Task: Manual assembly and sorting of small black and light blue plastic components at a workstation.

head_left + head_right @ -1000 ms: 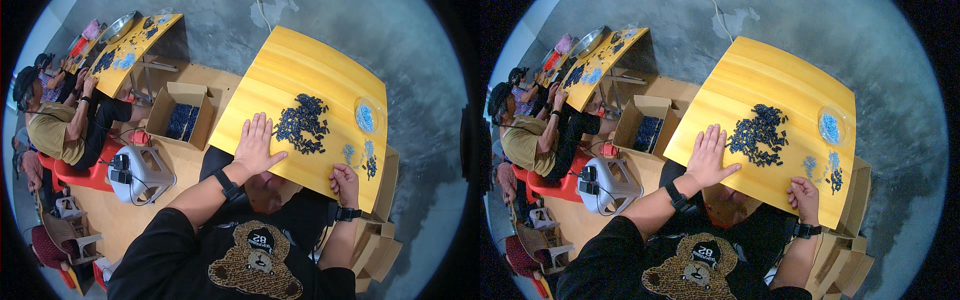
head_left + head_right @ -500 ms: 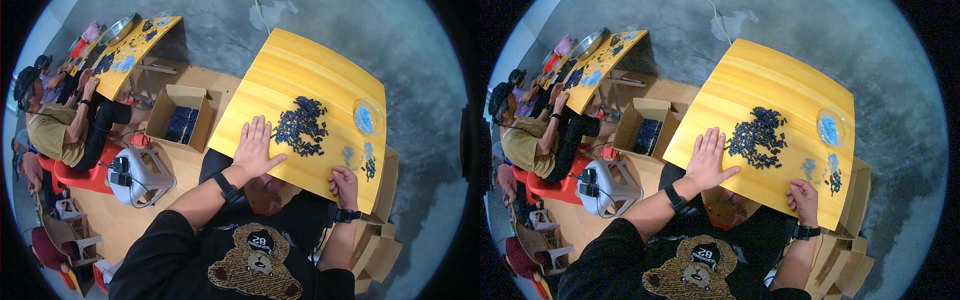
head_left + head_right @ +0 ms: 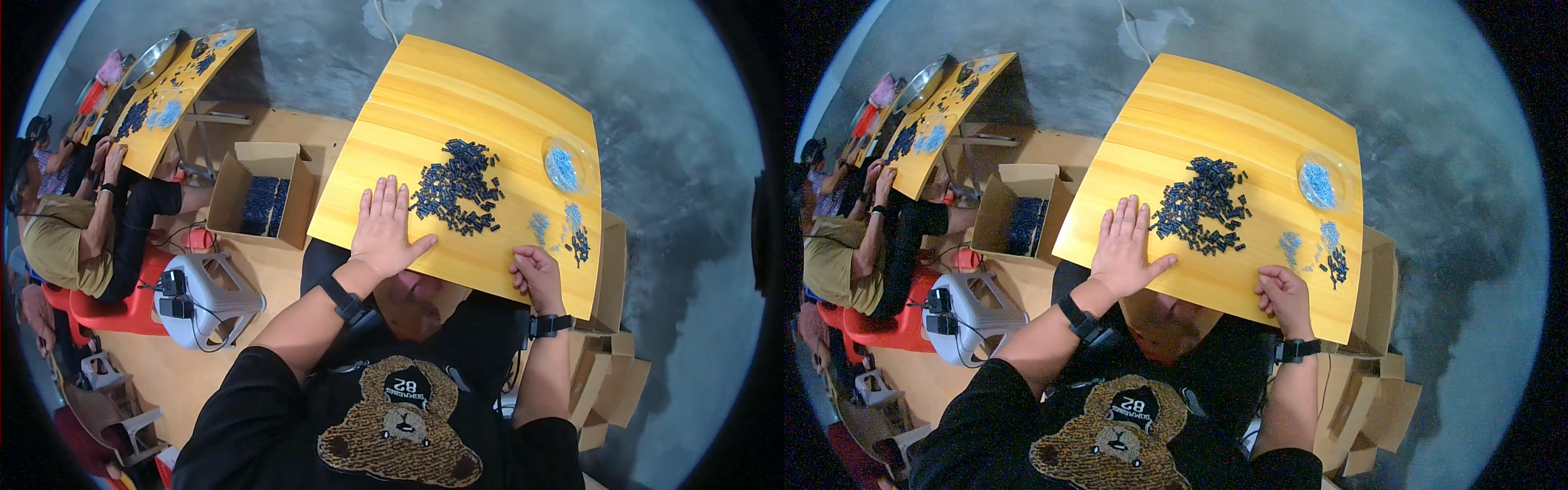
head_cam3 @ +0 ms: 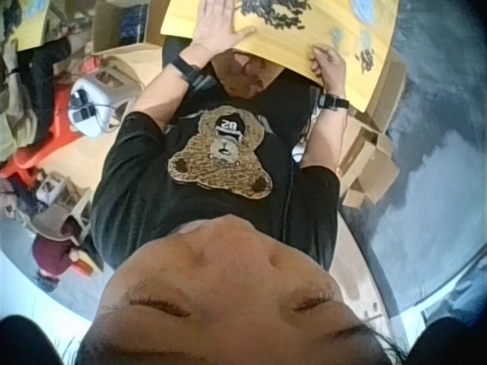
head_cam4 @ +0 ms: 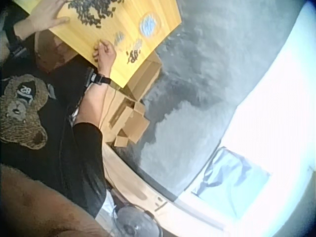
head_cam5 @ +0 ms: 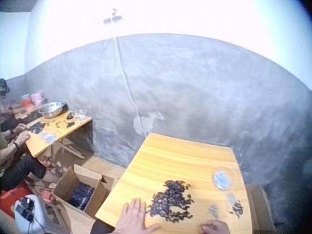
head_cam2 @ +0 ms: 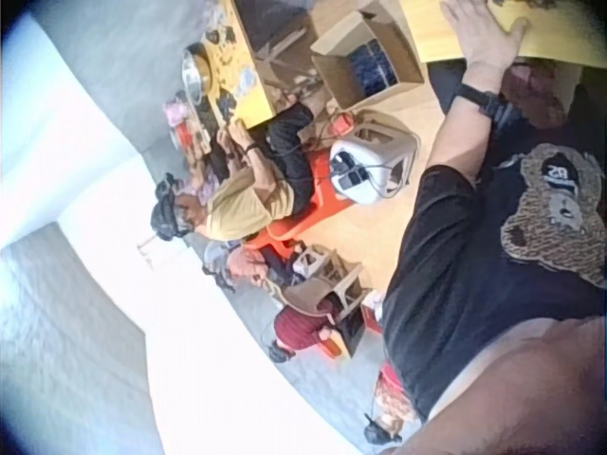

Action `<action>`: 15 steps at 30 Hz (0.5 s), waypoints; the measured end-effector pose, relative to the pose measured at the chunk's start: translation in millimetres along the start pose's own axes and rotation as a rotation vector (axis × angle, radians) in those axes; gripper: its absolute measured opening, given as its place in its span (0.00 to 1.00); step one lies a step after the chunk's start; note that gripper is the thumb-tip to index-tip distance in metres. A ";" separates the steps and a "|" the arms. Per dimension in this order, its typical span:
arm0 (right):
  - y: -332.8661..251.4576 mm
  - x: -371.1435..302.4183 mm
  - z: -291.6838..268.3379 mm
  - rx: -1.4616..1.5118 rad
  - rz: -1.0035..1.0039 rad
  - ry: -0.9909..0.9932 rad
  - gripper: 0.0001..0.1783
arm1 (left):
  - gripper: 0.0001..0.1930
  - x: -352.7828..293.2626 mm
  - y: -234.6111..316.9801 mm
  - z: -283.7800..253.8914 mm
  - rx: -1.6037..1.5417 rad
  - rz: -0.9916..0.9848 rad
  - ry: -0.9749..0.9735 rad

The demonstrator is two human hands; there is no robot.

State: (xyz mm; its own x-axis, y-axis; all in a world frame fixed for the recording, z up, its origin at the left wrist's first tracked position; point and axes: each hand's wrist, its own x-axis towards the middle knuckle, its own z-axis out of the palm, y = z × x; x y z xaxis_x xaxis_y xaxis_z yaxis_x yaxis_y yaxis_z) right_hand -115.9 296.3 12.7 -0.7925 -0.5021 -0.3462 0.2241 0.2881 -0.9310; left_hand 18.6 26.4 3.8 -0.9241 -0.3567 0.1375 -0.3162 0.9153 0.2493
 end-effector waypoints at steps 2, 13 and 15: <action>-0.2 -0.3 1.4 -0.020 0.011 0.015 0.10 | 0.48 0.0 0.8 -3.1 -0.009 0.001 -0.003; 5.8 1.1 3.5 -0.002 -0.009 0.057 0.09 | 0.49 0.5 0.6 0.4 0.034 0.015 0.004; 6.2 1.4 3.5 -0.005 -0.013 0.058 0.09 | 0.49 1.0 1.0 0.2 0.035 0.013 -0.003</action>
State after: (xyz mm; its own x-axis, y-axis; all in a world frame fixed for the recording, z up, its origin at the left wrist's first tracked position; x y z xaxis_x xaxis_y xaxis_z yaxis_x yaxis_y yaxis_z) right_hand -113.6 294.5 6.1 -0.8271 -0.4573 -0.3268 0.2109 0.2865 -0.9346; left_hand 17.3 27.0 3.9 -0.9287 -0.3444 0.1373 -0.3118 0.9259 0.2135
